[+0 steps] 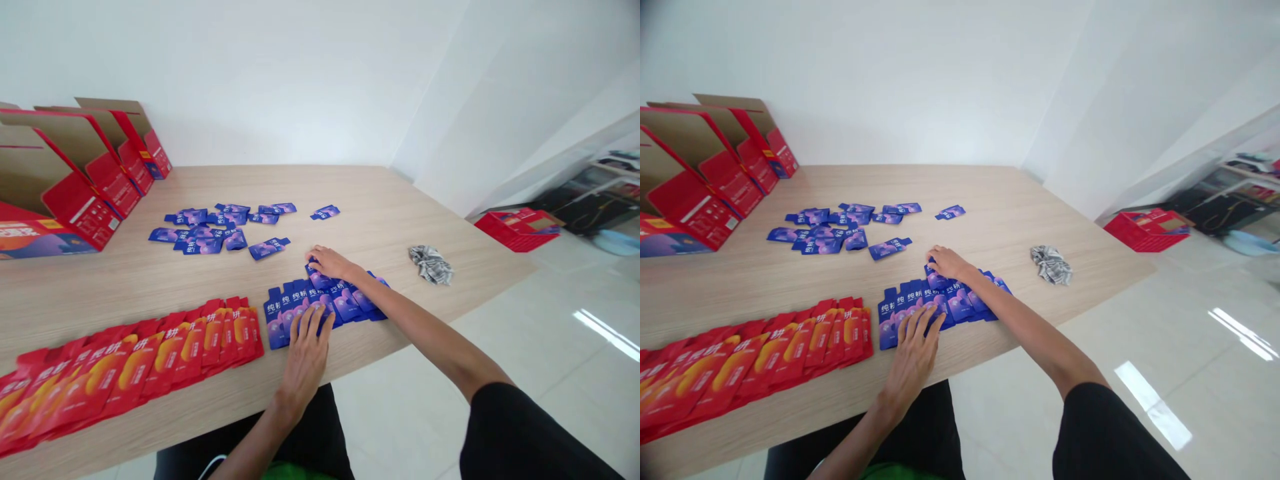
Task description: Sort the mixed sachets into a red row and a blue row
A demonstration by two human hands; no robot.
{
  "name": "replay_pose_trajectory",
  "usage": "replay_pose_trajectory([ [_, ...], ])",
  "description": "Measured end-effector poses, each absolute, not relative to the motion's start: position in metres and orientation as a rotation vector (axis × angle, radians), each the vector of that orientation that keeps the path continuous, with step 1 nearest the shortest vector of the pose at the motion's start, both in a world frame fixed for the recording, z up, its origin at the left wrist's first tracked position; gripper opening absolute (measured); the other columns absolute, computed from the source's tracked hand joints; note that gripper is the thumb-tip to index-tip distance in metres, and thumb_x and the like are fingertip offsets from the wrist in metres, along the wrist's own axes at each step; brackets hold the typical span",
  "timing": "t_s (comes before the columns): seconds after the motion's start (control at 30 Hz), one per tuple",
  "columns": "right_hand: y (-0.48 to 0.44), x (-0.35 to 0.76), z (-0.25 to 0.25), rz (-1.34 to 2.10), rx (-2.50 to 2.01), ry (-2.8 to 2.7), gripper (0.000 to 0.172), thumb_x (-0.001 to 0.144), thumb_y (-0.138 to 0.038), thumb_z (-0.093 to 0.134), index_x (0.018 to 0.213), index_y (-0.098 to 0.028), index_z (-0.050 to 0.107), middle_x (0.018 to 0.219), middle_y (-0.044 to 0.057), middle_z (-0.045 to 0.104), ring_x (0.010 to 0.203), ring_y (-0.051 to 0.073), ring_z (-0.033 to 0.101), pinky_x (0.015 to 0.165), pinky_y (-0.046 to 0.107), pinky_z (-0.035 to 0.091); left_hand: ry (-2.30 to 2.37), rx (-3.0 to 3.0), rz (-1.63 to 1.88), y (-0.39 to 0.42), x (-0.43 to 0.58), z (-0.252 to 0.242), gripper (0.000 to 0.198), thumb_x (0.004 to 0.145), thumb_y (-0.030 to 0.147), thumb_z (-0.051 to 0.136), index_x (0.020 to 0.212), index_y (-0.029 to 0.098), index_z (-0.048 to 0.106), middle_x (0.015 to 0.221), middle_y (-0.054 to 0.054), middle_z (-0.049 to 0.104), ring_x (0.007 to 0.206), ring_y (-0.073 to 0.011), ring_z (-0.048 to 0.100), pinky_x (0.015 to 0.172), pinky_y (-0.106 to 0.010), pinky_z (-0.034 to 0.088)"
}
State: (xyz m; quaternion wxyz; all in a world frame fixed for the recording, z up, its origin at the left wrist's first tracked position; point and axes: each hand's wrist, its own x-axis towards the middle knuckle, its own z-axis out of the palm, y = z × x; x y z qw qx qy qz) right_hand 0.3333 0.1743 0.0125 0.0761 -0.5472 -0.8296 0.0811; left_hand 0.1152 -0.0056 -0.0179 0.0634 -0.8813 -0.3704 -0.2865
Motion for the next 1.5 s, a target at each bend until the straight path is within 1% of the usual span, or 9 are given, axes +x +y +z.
replay_pose_trajectory([
  [0.17, 0.163, 0.336, 0.016, 0.197, -1.783, -2.417, 0.038, 0.104, -0.036, 0.063, 0.138, -0.017, 0.063, 0.135, 0.016, 0.059, 0.128, 0.029, 0.059, 0.111, 0.045, 0.044, -1.147, -2.681, -0.887, -0.005, 0.121, -0.013, 0.049, 0.1, 0.004, 0.049, 0.145, 0.019, 0.06, 0.148, -0.012, 0.065, 0.138, -0.0298, 0.058, 0.112, -0.052, 0.052],
  [0.4, 0.142, 0.341, 0.019, 0.195, -1.704, -2.457, 0.036, 0.101, -0.041, 0.065, 0.13, -0.02, 0.065, 0.141, 0.016, 0.06, 0.131, 0.032, 0.055, 0.113, 0.05, 0.041, -1.168, -2.691, -0.828, -0.004, 0.124, -0.012, 0.049, 0.1, 0.004, 0.051, 0.146, 0.018, 0.06, 0.148, -0.013, 0.064, 0.139, -0.0307, 0.058, 0.112, -0.053, 0.053],
  [0.57, 0.123, 0.348, 0.024, 0.336, -1.643, -2.499, 0.042, 0.105, -0.043, 0.058, 0.14, -0.021, 0.062, 0.153, 0.017, 0.056, 0.144, 0.034, 0.047, 0.119, 0.054, 0.037, -1.185, -2.696, -0.829, -0.005, 0.127, -0.011, 0.049, 0.101, 0.007, 0.051, 0.149, 0.018, 0.057, 0.148, -0.013, 0.063, 0.139, -0.0305, 0.057, 0.113, -0.052, 0.052],
  [0.67, 0.114, 0.352, 0.026, 0.444, -1.605, -2.504, 0.041, 0.106, -0.045, 0.056, 0.14, -0.022, 0.063, 0.155, 0.016, 0.055, 0.15, 0.033, 0.044, 0.122, 0.056, 0.033, -1.195, -2.699, -0.841, -0.005, 0.129, -0.011, 0.05, 0.102, 0.008, 0.051, 0.15, 0.018, 0.056, 0.147, -0.014, 0.063, 0.138, -0.0298, 0.057, 0.113, -0.052, 0.052],
  [0.9, 0.102, 0.355, 0.033, 0.563, -1.485, -2.513, 0.036, 0.102, -0.042, 0.062, 0.133, -0.024, 0.065, 0.153, 0.012, 0.06, 0.145, 0.031, 0.05, 0.122, 0.054, 0.033, -1.197, -2.706, -0.853, -0.002, 0.134, -0.015, 0.047, 0.102, 0.007, 0.049, 0.147, 0.017, 0.058, 0.145, -0.012, 0.065, 0.138, -0.0275, 0.059, 0.116, -0.051, 0.051],
  [1.07, 0.091, 0.356, 0.039, 0.653, -1.396, -2.482, 0.048, 0.101, -0.043, 0.065, 0.146, -0.028, 0.059, 0.149, 0.01, 0.064, 0.138, 0.029, 0.056, 0.121, 0.05, 0.036, -1.169, -2.72, -0.86, -0.005, 0.132, -0.015, 0.044, 0.104, 0.01, 0.05, 0.146, 0.018, 0.06, 0.144, -0.011, 0.066, 0.138, -0.0279, 0.058, 0.117, -0.052, 0.05],
  [1.17, 0.085, 0.359, 0.041, 0.619, -1.397, -2.461, 0.051, 0.101, -0.045, 0.066, 0.149, -0.029, 0.059, 0.148, 0.011, 0.064, 0.138, 0.03, 0.057, 0.121, 0.051, 0.036, -1.156, -2.728, -0.871, -0.007, 0.13, -0.014, 0.043, 0.104, 0.01, 0.05, 0.145, 0.018, 0.061, 0.142, -0.01, 0.067, 0.137, -0.0276, 0.059, 0.117, -0.052, 0.049],
  [1.33, 0.076, 0.369, 0.041, 0.558, -1.357, -2.451, 0.047, 0.104, -0.043, 0.061, 0.149, -0.029, 0.061, 0.148, 0.009, 0.066, 0.14, 0.029, 0.056, 0.123, 0.053, 0.034, -1.099, -2.738, -0.93, -0.007, 0.129, -0.015, 0.039, 0.105, 0.009, 0.05, 0.14, 0.02, 0.064, 0.138, -0.009, 0.07, 0.133, -0.026, 0.061, 0.117, -0.05, 0.048],
  [1.5, 0.072, 0.374, 0.04, 0.531, -1.361, -2.421, 0.045, 0.104, -0.042, 0.06, 0.148, -0.03, 0.062, 0.147, 0.008, 0.067, 0.139, 0.029, 0.056, 0.122, 0.054, 0.037, -1.077, -2.729, -1.017, -0.008, 0.128, -0.013, 0.036, 0.104, 0.008, 0.049, 0.136, 0.018, 0.064, 0.132, -0.009, 0.071, 0.131, -0.0256, 0.061, 0.117, -0.049, 0.046],
])
